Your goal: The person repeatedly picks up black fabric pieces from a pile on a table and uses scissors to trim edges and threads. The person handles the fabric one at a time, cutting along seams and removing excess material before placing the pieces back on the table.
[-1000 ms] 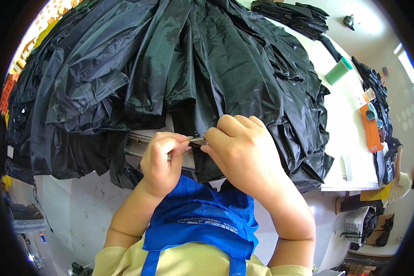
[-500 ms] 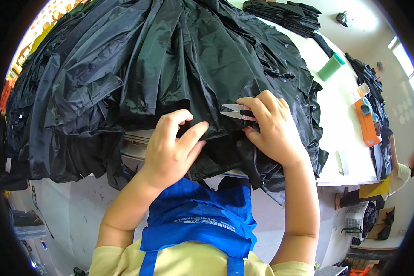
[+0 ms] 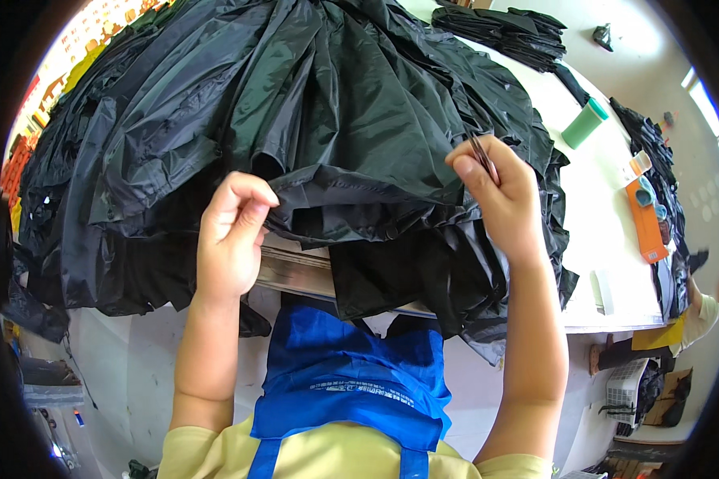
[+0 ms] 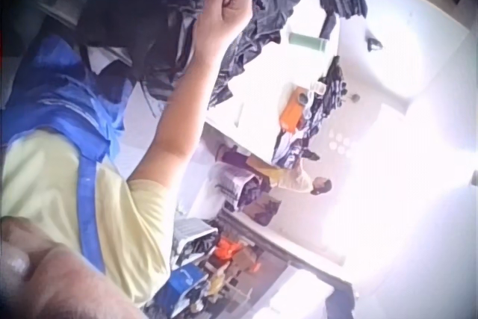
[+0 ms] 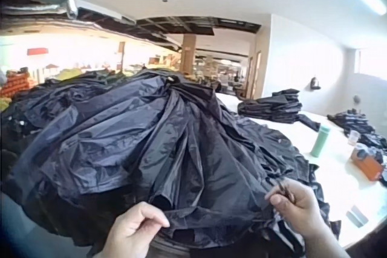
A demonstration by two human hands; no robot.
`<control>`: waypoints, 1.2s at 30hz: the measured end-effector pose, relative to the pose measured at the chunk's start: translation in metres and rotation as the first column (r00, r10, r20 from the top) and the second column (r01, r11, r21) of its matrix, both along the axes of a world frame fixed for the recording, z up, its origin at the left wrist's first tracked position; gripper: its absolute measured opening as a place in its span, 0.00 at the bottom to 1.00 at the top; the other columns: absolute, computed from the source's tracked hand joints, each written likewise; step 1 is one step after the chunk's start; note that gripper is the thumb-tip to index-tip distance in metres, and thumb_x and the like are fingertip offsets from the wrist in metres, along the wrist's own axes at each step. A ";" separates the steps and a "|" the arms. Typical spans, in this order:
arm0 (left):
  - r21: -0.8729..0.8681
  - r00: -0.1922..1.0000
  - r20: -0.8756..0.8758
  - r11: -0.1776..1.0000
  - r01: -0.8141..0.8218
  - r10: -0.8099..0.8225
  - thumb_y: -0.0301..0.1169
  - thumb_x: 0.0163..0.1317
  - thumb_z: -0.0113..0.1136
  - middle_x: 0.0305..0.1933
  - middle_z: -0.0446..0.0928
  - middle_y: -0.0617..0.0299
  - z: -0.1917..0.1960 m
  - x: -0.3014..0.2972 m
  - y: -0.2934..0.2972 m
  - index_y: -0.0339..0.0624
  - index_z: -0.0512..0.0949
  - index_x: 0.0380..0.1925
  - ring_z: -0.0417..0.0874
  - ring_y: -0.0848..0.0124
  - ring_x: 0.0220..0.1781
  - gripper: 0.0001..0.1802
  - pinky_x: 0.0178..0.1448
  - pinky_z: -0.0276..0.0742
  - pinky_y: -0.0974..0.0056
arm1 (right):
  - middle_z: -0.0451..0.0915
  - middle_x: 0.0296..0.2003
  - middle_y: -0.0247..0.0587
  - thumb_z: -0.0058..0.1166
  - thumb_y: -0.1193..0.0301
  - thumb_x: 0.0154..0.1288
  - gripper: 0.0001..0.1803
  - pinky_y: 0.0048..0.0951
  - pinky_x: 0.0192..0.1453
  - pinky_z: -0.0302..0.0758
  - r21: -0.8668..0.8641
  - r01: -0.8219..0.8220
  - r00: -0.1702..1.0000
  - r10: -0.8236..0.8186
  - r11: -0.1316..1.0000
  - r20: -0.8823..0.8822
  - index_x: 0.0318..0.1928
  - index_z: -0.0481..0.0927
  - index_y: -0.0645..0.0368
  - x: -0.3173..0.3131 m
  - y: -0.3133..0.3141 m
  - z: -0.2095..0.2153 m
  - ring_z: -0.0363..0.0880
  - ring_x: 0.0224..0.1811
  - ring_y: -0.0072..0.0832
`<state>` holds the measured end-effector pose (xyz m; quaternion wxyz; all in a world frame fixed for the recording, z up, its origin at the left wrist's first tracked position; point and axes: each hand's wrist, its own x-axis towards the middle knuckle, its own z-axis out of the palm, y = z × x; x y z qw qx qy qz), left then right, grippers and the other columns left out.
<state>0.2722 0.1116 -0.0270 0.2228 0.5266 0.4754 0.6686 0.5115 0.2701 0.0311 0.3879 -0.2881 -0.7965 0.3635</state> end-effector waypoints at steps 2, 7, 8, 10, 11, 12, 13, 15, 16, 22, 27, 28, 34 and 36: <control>0.037 0.999 -0.030 0.998 0.042 -0.041 0.18 0.64 0.52 0.38 0.74 0.65 -0.003 0.006 -0.005 0.37 0.75 0.40 0.72 0.80 0.41 0.07 0.45 0.67 0.78 | 0.80 0.28 0.33 0.60 0.76 0.58 0.04 0.20 0.33 0.70 0.176 -0.042 0.997 0.031 0.983 0.067 0.34 0.81 0.61 -0.001 -0.027 0.002 0.74 0.28 0.19; 0.036 0.998 0.049 0.998 -0.046 0.044 0.09 0.52 0.51 0.51 0.72 0.62 -0.012 0.028 -0.013 0.37 0.71 0.51 0.73 0.78 0.50 0.25 0.51 0.69 0.75 | 0.77 0.35 0.33 0.64 0.72 0.41 0.21 0.29 0.33 0.72 0.665 -0.272 0.954 0.103 0.695 0.282 0.42 0.80 0.55 -0.034 -0.060 -0.025 0.78 0.29 0.30; 0.082 0.996 0.072 0.995 -0.050 0.044 0.09 0.53 0.51 0.52 0.71 0.61 -0.014 0.032 -0.013 0.36 0.69 0.54 0.72 0.78 0.51 0.26 0.53 0.69 0.74 | 0.77 0.34 0.33 0.63 0.71 0.41 0.21 0.28 0.32 0.70 0.701 -0.265 0.951 0.060 0.662 0.303 0.42 0.80 0.55 -0.036 -0.060 -0.032 0.78 0.29 0.28; 0.194 0.978 0.207 0.981 -0.009 -0.032 0.10 0.55 0.51 0.54 0.70 0.59 -0.020 0.036 -0.011 0.36 0.66 0.58 0.73 0.77 0.51 0.29 0.55 0.69 0.72 | 0.77 0.32 0.33 0.61 0.69 0.42 0.19 0.26 0.29 0.66 0.779 -0.257 0.964 0.091 0.571 0.251 0.40 0.80 0.57 -0.035 -0.056 -0.040 0.76 0.26 0.24; 0.249 0.960 0.271 0.968 -0.004 -0.066 0.10 0.56 0.51 0.55 0.70 0.58 -0.022 0.037 -0.011 0.36 0.64 0.60 0.73 0.76 0.52 0.30 0.57 0.69 0.71 | 0.77 0.32 0.33 0.60 0.69 0.42 0.18 0.26 0.29 0.65 0.797 -0.257 0.965 0.094 0.547 0.246 0.39 0.80 0.57 -0.035 -0.057 -0.042 0.76 0.25 0.23; 0.265 0.948 0.307 0.964 0.003 -0.087 0.10 0.55 0.52 0.55 0.69 0.58 -0.022 0.037 -0.011 0.36 0.62 0.62 0.73 0.75 0.53 0.32 0.59 0.68 0.69 | 0.77 0.32 0.33 0.59 0.70 0.42 0.17 0.26 0.29 0.65 0.813 -0.256 0.966 0.097 0.523 0.242 0.38 0.80 0.58 -0.035 -0.058 -0.043 0.76 0.25 0.23; 0.281 0.933 0.343 0.960 0.009 -0.109 0.11 0.55 0.53 0.56 0.69 0.58 -0.021 0.037 -0.011 0.37 0.60 0.63 0.72 0.73 0.55 0.34 0.61 0.67 0.67 | 0.77 0.32 0.34 0.58 0.70 0.43 0.15 0.25 0.28 0.64 0.815 -0.257 0.965 0.100 0.519 0.241 0.36 0.81 0.58 -0.035 -0.058 -0.046 0.75 0.24 0.23; 0.291 0.913 0.384 0.956 0.024 -0.140 0.12 0.55 0.55 0.58 0.68 0.56 -0.019 0.036 -0.012 0.38 0.57 0.66 0.72 0.71 0.57 0.37 0.64 0.66 0.65 | 0.77 0.32 0.34 0.58 0.70 0.42 0.16 0.25 0.28 0.64 0.810 -0.256 0.966 0.114 0.527 0.231 0.36 0.81 0.58 -0.036 -0.058 -0.049 0.75 0.24 0.23; 0.277 0.911 0.395 0.961 0.003 -0.116 0.12 0.55 0.54 0.57 0.69 0.57 -0.017 0.035 -0.012 0.38 0.58 0.65 0.73 0.71 0.56 0.36 0.63 0.67 0.65 | 0.77 0.32 0.34 0.58 0.70 0.42 0.16 0.25 0.28 0.63 0.807 -0.256 0.966 0.121 0.532 0.227 0.36 0.81 0.59 -0.037 -0.057 -0.051 0.75 0.24 0.23; 0.292 0.903 0.352 0.888 -0.354 0.245 0.06 0.42 0.40 0.42 0.75 0.60 -0.010 -0.019 -0.017 0.35 0.74 0.43 0.75 0.76 0.41 0.27 0.49 0.72 0.73 | 0.80 0.29 0.37 0.61 0.77 0.48 0.15 0.29 0.32 0.70 0.633 -0.191 0.981 0.170 0.750 0.094 0.41 0.80 0.59 -0.022 -0.057 -0.047 0.78 0.28 0.31; 0.250 0.499 -0.782 0.922 -0.297 0.373 0.09 0.42 0.45 0.23 0.73 0.55 0.034 -0.098 -0.052 0.35 0.72 0.22 0.76 0.60 0.30 0.11 0.36 0.71 0.62 | 0.78 0.35 0.40 0.58 0.82 0.49 0.18 0.31 0.36 0.74 0.536 -0.105 0.969 -0.034 0.838 0.243 0.44 0.81 0.58 0.010 -0.040 -0.045 0.78 0.32 0.35; 0.134 0.343 -0.905 0.934 -0.331 0.251 0.09 0.43 0.46 0.24 0.74 0.53 0.033 -0.102 -0.050 0.35 0.72 0.21 0.76 0.55 0.29 0.10 0.35 0.72 0.59 | 0.78 0.38 0.40 0.59 0.81 0.49 0.19 0.32 0.37 0.74 0.584 -0.124 0.961 -0.050 0.802 0.273 0.44 0.81 0.57 0.010 -0.038 -0.046 0.78 0.33 0.35; -0.228 0.260 -0.965 0.612 -0.758 -0.038 0.25 0.45 0.59 0.34 0.77 0.43 0.006 -0.114 -0.050 0.34 0.77 0.27 0.75 0.44 0.41 0.08 0.48 0.71 0.49 | 0.77 0.47 0.40 0.60 0.74 0.51 0.16 0.34 0.38 0.75 0.638 -0.288 0.860 -0.101 0.714 0.501 0.43 0.82 0.51 -0.029 -0.023 -0.028 0.80 0.32 0.33; -0.139 0.107 -0.990 0.693 -0.707 -0.089 0.25 0.46 0.59 0.36 0.77 0.48 0.022 -0.086 -0.050 0.33 0.78 0.27 0.75 0.48 0.43 0.08 0.49 0.70 0.50 | 0.78 0.44 0.41 0.59 0.76 0.52 0.14 0.34 0.39 0.75 0.610 -0.285 0.905 -0.003 0.740 0.426 0.41 0.81 0.53 -0.030 -0.006 -0.035 0.80 0.32 0.36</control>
